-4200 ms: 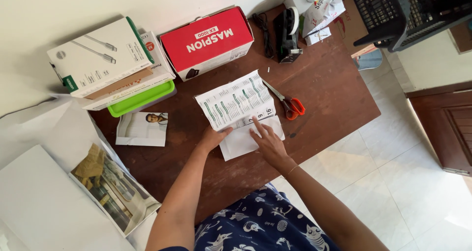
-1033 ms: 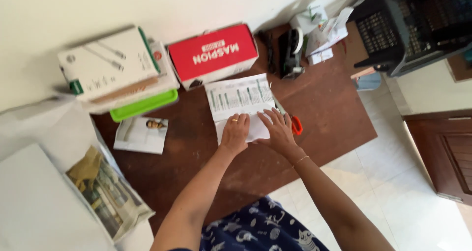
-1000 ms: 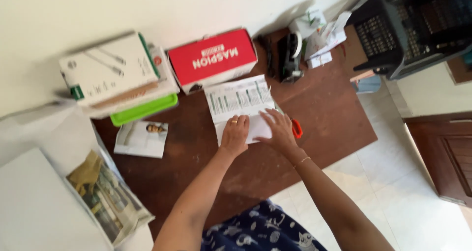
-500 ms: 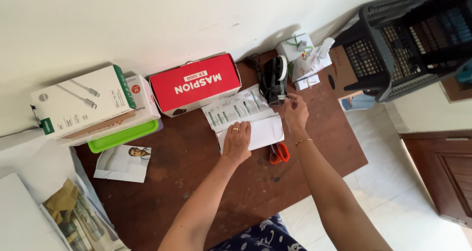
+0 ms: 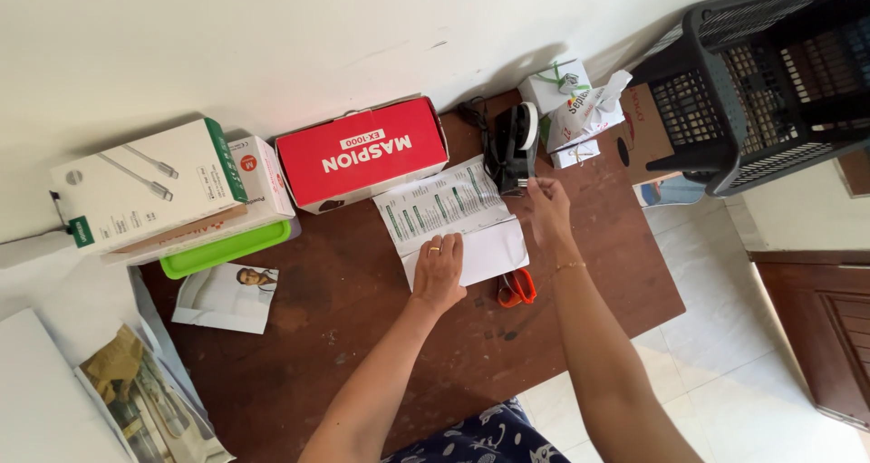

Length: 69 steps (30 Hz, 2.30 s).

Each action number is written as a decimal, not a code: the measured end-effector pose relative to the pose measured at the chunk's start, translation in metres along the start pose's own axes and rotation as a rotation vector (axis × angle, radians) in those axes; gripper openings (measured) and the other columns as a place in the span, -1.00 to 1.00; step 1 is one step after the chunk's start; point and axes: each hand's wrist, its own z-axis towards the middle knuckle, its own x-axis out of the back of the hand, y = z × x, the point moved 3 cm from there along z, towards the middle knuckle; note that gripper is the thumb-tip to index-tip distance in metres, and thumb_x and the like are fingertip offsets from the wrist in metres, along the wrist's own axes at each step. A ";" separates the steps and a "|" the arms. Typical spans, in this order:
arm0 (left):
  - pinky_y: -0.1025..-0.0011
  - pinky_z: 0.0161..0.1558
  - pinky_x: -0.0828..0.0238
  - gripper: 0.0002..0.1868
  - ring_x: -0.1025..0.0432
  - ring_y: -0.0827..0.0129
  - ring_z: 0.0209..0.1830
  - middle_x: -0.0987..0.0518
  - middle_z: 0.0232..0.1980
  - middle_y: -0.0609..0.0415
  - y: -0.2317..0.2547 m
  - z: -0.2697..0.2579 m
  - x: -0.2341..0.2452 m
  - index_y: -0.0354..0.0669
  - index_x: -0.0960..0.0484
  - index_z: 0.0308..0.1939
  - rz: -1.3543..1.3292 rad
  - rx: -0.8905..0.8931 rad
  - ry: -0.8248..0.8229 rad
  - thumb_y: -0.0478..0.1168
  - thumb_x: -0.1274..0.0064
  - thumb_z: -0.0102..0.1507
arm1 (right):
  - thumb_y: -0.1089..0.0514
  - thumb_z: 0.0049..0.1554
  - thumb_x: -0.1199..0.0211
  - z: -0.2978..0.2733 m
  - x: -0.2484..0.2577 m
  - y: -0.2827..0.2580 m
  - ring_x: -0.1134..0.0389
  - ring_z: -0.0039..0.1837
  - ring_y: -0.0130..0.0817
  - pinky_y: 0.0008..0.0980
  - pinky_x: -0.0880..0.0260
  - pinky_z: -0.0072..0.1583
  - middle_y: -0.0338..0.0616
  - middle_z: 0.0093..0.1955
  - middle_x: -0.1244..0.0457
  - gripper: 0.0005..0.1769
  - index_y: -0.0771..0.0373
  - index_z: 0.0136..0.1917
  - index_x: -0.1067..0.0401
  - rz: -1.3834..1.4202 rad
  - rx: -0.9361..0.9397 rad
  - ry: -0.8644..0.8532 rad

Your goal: The person folds a printed sheet of paper on a wooden table, trims it with scissors, and then folds it into a fan shape. The person uses both hands to align edges and crease folds, and uses red-handled scissors to cut the paper.

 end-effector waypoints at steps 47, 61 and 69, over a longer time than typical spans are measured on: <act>0.12 0.47 -0.14 -0.62 -0.22 -0.01 0.41 -0.35 0.41 -0.24 0.006 -0.067 -0.067 -0.16 -0.38 0.09 -0.005 -0.137 0.315 -0.26 -0.14 0.24 | 0.16 0.02 -0.45 -0.051 -0.111 -0.011 -0.37 -0.06 -0.42 -0.41 -0.31 -0.02 -0.20 -0.18 -0.43 -0.43 0.24 0.24 -0.31 -1.389 -0.315 -1.170; 0.12 0.50 -0.13 -0.69 -0.23 0.00 0.43 -0.36 0.41 -0.22 0.007 -0.065 -0.069 -0.17 -0.41 0.04 -0.006 -0.099 0.301 -0.25 -0.13 0.26 | 0.00 -0.10 -0.58 -0.060 -0.135 -0.016 -0.49 -0.10 -0.38 -0.38 -0.42 -0.09 -0.21 -0.24 -0.47 -0.43 0.26 0.06 -0.40 -1.782 -0.209 -0.964; 0.17 0.52 -0.16 -0.71 -0.23 0.03 0.45 -0.36 0.42 -0.19 0.009 -0.068 -0.064 -0.16 -0.46 0.01 -0.030 -0.089 0.355 -0.27 -0.16 0.25 | -0.17 -0.09 -0.56 -0.061 -0.148 -0.017 -0.50 -0.18 -0.50 -0.42 -0.48 -0.12 -0.39 -0.29 -0.48 -0.62 0.18 -0.34 -0.63 -2.075 -0.258 -0.973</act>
